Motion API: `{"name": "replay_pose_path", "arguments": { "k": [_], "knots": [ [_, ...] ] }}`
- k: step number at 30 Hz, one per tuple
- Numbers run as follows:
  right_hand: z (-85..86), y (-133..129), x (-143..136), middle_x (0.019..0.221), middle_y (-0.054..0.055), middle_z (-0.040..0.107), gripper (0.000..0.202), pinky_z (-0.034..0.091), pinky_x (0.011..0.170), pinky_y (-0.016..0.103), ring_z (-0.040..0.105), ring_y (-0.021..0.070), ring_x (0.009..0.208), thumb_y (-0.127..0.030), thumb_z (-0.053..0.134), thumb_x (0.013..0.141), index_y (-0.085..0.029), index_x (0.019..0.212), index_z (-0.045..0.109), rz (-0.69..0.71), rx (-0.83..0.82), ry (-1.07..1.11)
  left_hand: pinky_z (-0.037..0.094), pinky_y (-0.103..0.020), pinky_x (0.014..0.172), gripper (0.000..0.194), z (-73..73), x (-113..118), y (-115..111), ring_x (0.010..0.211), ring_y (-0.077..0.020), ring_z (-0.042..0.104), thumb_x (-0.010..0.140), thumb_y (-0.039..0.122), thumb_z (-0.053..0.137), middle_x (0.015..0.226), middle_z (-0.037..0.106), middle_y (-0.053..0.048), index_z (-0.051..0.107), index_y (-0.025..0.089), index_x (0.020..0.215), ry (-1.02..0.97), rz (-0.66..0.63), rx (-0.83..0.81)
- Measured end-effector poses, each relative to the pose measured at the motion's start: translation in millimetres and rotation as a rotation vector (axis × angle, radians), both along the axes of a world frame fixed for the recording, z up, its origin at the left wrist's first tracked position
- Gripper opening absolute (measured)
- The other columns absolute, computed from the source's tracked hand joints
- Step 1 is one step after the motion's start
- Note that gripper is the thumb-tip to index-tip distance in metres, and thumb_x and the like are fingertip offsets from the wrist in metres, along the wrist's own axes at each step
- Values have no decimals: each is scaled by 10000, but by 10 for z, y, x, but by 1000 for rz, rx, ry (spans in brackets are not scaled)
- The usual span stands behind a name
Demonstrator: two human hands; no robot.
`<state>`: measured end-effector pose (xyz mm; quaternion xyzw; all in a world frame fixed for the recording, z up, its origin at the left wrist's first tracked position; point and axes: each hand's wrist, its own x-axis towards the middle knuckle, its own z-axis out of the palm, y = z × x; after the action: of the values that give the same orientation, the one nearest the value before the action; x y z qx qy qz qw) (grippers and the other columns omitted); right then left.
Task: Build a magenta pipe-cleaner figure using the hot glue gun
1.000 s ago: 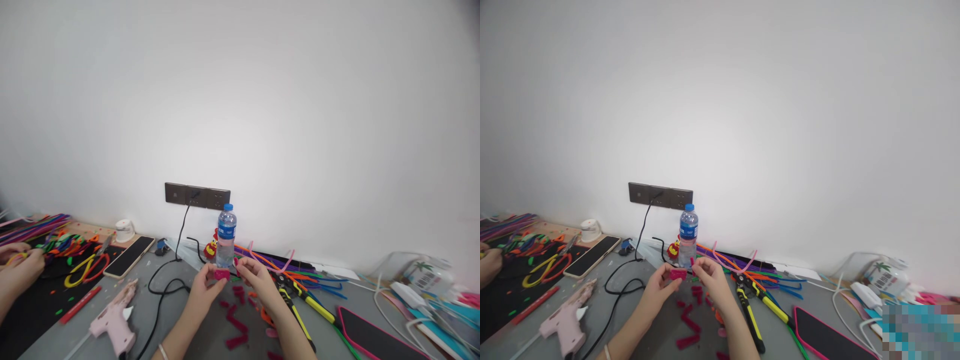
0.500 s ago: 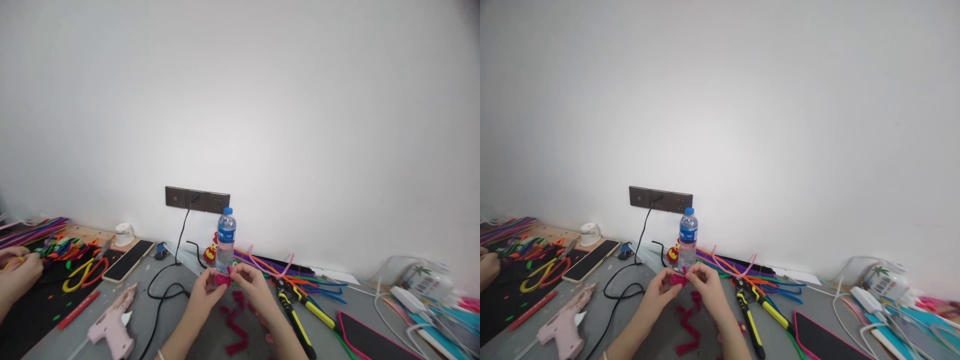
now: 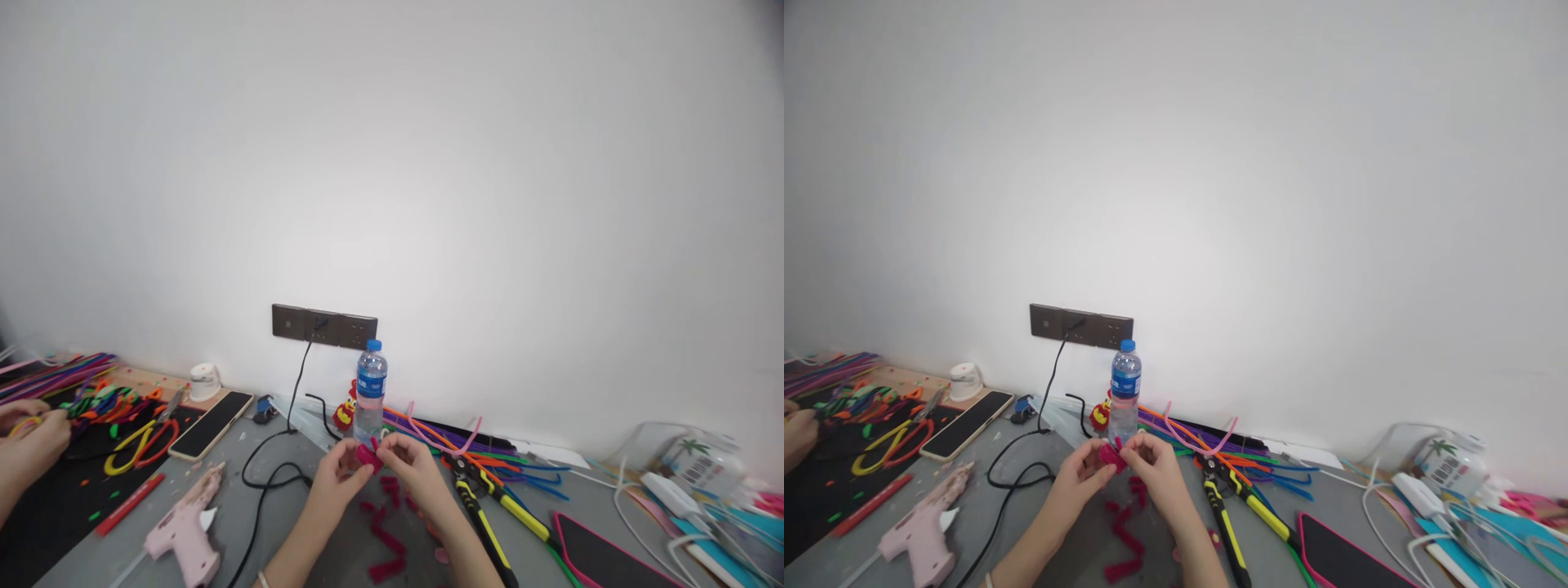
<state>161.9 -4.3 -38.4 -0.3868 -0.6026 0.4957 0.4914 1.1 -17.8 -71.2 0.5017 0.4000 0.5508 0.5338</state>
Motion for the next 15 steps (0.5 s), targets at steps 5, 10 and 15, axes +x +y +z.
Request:
{"name": "replay_pose_path", "arguments": {
  "k": [5, 10, 15],
  "knots": [
    [-8, -7, 2, 651, -10, 561, 328, 365, 590, 266, 492, 159, 619, -488, 708, 740, -177, 693, 616, 14, 1, 3, 452, -245, 604, 405, 28, -1, -13, 723, -200, 628, 613, 443, 806, 771, 704, -45, 676, 164, 875, 9, 13, -16],
    [11, -27, 5, 673, -9, 568, 315, 371, 613, 265, 501, 162, 637, -472, 705, 747, -176, 700, 611, 11, -21, -11, 467, -253, 625, 381, 11, -12, -15, 741, -204, 635, 648, 432, 786, 802, 715, -46, 679, 170, 903, 21, 7, 2],
    [4, -25, -1, 643, -14, 557, 339, 359, 586, 262, 489, 157, 609, -496, 708, 737, -179, 679, 604, -2, -7, -37, 468, -263, 623, 386, 44, -8, -25, 733, -211, 635, 639, 436, 786, 784, 716, -45, 685, 172, 901, 26, 16, 11]
  ]
}}
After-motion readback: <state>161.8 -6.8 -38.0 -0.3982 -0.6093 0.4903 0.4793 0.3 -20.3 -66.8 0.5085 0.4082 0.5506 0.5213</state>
